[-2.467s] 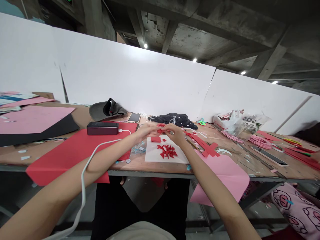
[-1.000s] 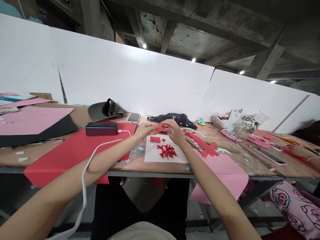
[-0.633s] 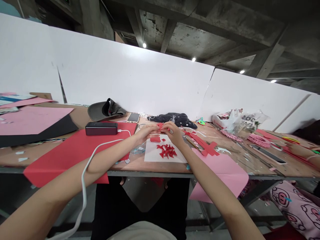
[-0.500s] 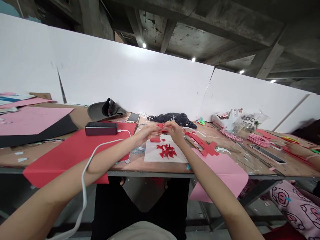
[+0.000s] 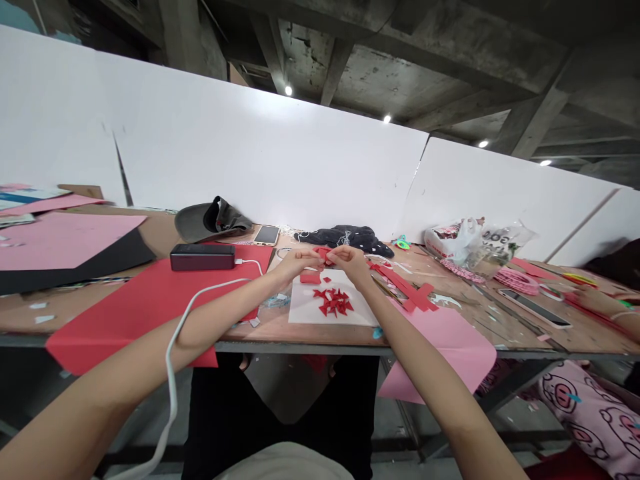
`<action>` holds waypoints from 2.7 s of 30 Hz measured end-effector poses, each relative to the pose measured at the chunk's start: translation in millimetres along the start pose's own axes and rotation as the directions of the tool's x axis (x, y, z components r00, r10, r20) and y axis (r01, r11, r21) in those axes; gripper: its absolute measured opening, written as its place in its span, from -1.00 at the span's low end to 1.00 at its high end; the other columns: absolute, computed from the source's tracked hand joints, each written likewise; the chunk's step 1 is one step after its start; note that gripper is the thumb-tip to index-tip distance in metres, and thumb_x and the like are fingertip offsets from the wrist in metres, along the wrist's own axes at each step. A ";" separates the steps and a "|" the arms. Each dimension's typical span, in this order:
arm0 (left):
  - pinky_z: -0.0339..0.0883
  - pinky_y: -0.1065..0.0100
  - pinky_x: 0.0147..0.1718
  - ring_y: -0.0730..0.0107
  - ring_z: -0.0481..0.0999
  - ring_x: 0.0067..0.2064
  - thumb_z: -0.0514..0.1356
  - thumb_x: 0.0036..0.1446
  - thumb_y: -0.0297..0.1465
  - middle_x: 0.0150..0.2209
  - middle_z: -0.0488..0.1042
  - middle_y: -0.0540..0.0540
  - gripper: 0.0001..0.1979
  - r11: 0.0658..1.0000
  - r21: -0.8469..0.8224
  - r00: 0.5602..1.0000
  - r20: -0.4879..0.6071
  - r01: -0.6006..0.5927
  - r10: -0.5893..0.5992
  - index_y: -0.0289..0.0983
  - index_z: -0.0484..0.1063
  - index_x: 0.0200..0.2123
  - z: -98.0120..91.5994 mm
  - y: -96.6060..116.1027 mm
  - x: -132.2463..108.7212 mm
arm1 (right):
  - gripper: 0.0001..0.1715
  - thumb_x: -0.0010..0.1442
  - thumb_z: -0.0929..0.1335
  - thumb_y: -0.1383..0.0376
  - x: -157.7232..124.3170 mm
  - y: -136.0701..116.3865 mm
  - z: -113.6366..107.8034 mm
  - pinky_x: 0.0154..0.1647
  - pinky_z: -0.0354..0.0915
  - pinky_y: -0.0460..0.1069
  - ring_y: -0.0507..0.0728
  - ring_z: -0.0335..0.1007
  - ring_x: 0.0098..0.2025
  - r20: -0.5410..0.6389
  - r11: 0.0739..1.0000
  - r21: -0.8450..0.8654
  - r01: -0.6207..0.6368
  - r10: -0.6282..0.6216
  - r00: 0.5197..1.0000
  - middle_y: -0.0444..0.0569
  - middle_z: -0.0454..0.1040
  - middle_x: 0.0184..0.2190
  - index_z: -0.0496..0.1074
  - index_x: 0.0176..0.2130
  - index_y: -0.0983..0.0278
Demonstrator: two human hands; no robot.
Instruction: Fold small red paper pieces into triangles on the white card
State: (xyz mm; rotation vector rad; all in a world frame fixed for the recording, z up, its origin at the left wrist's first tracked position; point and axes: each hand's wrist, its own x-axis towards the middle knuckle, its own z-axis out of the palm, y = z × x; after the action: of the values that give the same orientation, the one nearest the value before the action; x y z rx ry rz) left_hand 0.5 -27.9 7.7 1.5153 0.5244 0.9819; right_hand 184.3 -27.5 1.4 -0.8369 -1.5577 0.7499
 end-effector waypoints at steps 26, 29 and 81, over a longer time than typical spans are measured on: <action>0.42 0.18 -0.22 0.23 0.55 -0.38 0.36 -0.18 -0.25 -0.49 0.56 -0.15 -0.75 0.989 0.125 0.997 -0.024 0.076 -0.073 -0.33 0.54 -0.47 -5.6 -9.4 7.8 | -0.73 -0.14 0.47 0.19 -2.3 0.2 7.5 -0.35 0.39 0.01 0.09 0.45 -0.44 -0.001 0.999 -0.032 0.018 -0.018 1.000 -0.10 0.50 -0.52 0.38 -0.44 0.26; 0.41 0.21 -0.17 0.23 0.56 -0.34 0.37 -0.17 -0.26 -0.44 0.57 -0.17 -0.74 0.995 0.051 0.997 -0.003 0.083 -0.083 -0.34 0.54 -0.44 -7.6 -11.1 9.5 | -0.76 -0.13 0.46 0.25 -0.6 -1.7 6.2 -0.37 0.37 -0.01 0.08 0.43 -0.45 -0.039 0.995 -0.037 0.090 -0.092 0.995 -0.12 0.47 -0.53 0.37 -0.44 0.25; 0.31 0.23 -0.16 0.16 0.49 -0.17 0.30 -0.13 -0.38 -0.34 0.57 -0.16 -0.78 0.995 0.041 0.992 -0.092 0.090 -0.086 -0.28 0.56 -0.32 -11.8 11.6 0.3 | -0.94 0.01 0.40 0.28 -5.9 -11.2 3.5 -0.17 0.30 0.03 0.12 0.40 -0.25 0.143 0.906 -0.221 0.361 -0.336 0.931 -0.04 0.49 -0.34 0.50 -0.41 0.21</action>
State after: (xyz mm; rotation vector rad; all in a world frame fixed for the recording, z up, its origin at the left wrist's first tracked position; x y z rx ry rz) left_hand -11.3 -23.2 18.3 1.4804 0.6762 0.9783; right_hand 180.2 -38.5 7.1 -0.6743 -1.8555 0.3473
